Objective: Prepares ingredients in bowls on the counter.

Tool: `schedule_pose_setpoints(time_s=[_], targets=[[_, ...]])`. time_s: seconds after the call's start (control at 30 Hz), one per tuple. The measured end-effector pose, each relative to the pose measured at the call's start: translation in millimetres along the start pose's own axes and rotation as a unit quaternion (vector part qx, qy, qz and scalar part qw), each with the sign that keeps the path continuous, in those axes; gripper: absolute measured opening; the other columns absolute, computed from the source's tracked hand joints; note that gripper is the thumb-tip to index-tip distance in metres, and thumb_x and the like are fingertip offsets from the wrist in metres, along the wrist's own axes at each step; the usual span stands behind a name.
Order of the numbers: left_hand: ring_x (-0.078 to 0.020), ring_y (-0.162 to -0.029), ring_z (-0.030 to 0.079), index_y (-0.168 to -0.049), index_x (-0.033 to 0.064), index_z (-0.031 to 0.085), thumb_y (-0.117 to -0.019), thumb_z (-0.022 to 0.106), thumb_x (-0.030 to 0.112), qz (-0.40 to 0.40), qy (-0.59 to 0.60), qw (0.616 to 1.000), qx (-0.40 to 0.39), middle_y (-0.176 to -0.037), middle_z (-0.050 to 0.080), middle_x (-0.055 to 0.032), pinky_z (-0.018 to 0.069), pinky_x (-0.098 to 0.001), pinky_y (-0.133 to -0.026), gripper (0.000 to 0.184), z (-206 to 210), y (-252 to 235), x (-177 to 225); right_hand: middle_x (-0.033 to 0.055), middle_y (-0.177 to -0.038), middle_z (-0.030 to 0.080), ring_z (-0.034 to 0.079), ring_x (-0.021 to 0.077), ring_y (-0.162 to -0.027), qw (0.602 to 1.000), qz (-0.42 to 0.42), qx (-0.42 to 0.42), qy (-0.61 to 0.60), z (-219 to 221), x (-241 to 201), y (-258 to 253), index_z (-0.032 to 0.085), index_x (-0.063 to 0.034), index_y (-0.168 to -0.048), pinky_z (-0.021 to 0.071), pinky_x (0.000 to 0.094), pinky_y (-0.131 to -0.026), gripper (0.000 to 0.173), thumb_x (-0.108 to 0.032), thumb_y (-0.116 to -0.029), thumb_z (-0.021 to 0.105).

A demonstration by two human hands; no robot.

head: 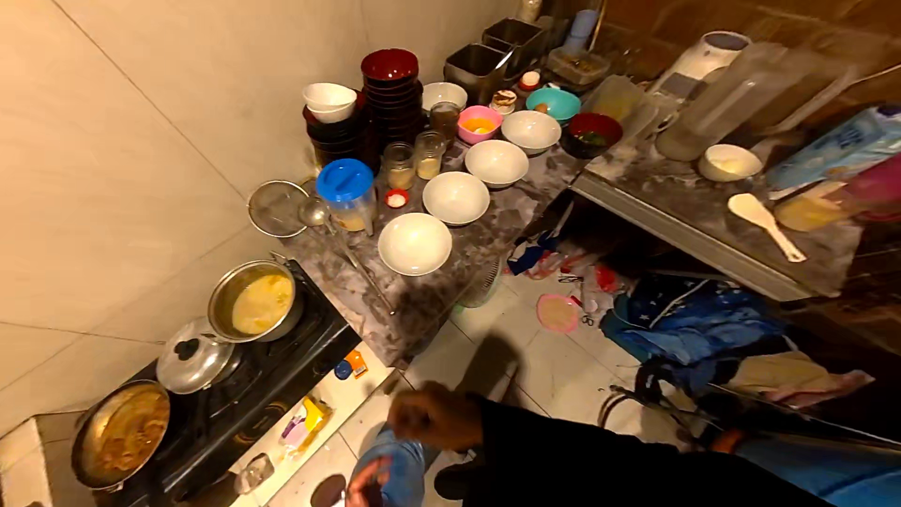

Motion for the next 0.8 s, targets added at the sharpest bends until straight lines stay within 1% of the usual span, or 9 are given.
schedule_pose_setpoints(time_s=[0.1,0.17,0.27,0.33,0.4,0.47,0.57,0.7,0.8], targets=[[-0.0149,-0.124,0.062,-0.125,0.0171,0.064,-0.1083,0.032,0.054,0.037,-0.008,0.999,-0.005,-0.127,0.071,0.002,0.0481,-0.0352,-0.107,0.051,71.9,-32.1,15.9,0.0232,-0.112,0.069,0.07,0.0276,-0.1,0.988,0.024,-0.1,-0.114,5.4,-2.3,57.0,0.059,0.0073,-0.128,0.0566,0.0439,-0.093,0.032,-0.015,-0.1057,0.056],[-0.016,-0.126,0.06,-0.125,0.0153,0.064,-0.108,0.029,0.055,0.049,-0.015,0.998,-0.023,-0.128,0.07,-0.0001,0.0455,-0.0352,-0.11,0.055,113.7,-49.0,17.5,0.0213,-0.098,0.07,0.07,0.0232,-0.085,0.987,0.002,-0.073,-0.145,-15.0,2.6,69.4,0.06,0.0091,-0.124,0.0594,0.0393,-0.082,0.029,-0.013,-0.1072,0.051],[-0.0202,-0.126,0.061,-0.127,0.012,0.065,-0.1084,0.031,0.054,0.072,-0.035,0.994,-0.078,-0.13,0.069,-0.005,0.0477,-0.0369,-0.109,0.057,174.6,-85.9,9.8,0.0145,-0.084,0.069,0.067,0.0151,-0.07,0.986,-0.059,0.009,-0.155,-83.6,21.4,62.9,0.064,0.0076,-0.112,0.0587,0.0311,-0.068,0.024,-0.013,-0.1057,0.053],[-0.0191,-0.127,0.06,-0.131,0.0033,0.064,-0.1097,0.039,0.043,0.088,-0.101,0.982,-0.13,-0.135,0.066,-0.0092,0.0483,-0.0369,-0.109,0.052,219.5,-124.8,7.7,0.0098,-0.084,0.069,0.065,0.0109,-0.069,0.981,-0.073,0.093,-0.155,-150.0,37.2,57.3,0.067,0.0046,-0.109,0.0581,0.0279,-0.065,0.023,-0.013,-0.1053,0.054],[-0.0156,-0.123,0.063,-0.127,-0.0039,0.065,-0.1033,0.055,0.035,0.08,-0.173,0.972,-0.135,-0.132,0.067,-0.0125,0.0514,-0.0349,-0.106,0.046,267.4,-173.3,10.7,0.0071,-0.092,0.072,0.066,0.0081,-0.071,0.968,-0.073,0.201,-0.131,-233.3,53.9,56.4,0.07,0.002,-0.109,0.0591,0.0262,-0.064,0.023,-0.014,-0.1043,0.054],[-0.0139,-0.116,0.066,-0.125,-0.0062,0.065,-0.1006,0.059,0.032,0.07,-0.209,0.971,-0.093,-0.126,0.069,-0.013,0.0545,-0.0336,-0.1,0.046,319.2,-232.3,15.2,0.0079,-0.101,0.072,0.067,0.0075,-0.075,0.95,-0.082,0.296,-0.053,-333.0,76.2,60.7,0.071,0.0012,-0.115,0.0598,0.0266,-0.066,0.028,-0.017,-0.1042,0.052],[-0.0215,-0.114,0.066,-0.128,-0.01,0.059,-0.099,0.059,0.023,0.07,-0.271,0.96,0.011,-0.124,0.067,-0.02,0.0554,-0.0388,-0.098,0.044,369.4,-327.3,14.5,0.0134,-0.106,0.07,0.068,0.0101,-0.079,0.928,-0.051,0.366,0.048,-476.4,97.2,77.8,0.07,0.0062,-0.119,0.0614,0.028,-0.07,0.03,-0.014,-0.1024,0.054],[-0.0376,-0.128,0.058,-0.147,-0.0068,0.044,-0.0884,0.08,0.028,-0.005,-0.398,0.909,0.125,-0.142,0.054,-0.0288,0.0496,-0.0511,-0.106,0.077,393.8,-440.9,3.4,0.0187,-0.096,0.072,0.071,0.0148,-0.078,0.9,0.063,0.396,0.173,-616.4,106.0,101.7,0.07,0.01,-0.108,0.0622,0.0319,-0.074,0.028,-0.014,-0.0988,0.061],[-0.0455,-0.139,0.045,-0.151,-0.008,0.037,-0.0733,0.093,0.031,-0.006,-0.455,0.875,0.164,-0.149,0.044,-0.0339,0.0384,-0.057,-0.116,0.103,392.3,-502.0,-11.2,0.0144,-0.088,0.07,0.067,0.008,-0.075,0.896,0.105,0.397,0.168,-669.8,115.2,105.4,0.066,0.0124,-0.105,0.0594,0.027,-0.071,0.029,-0.015,-0.101,0.058]])
Point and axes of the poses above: each hand's wrist, its own y-axis away from the middle knuckle, its own z-axis out of the palm, x = y × z, the point moved 4 cm from there along -y, towards the middle knuckle
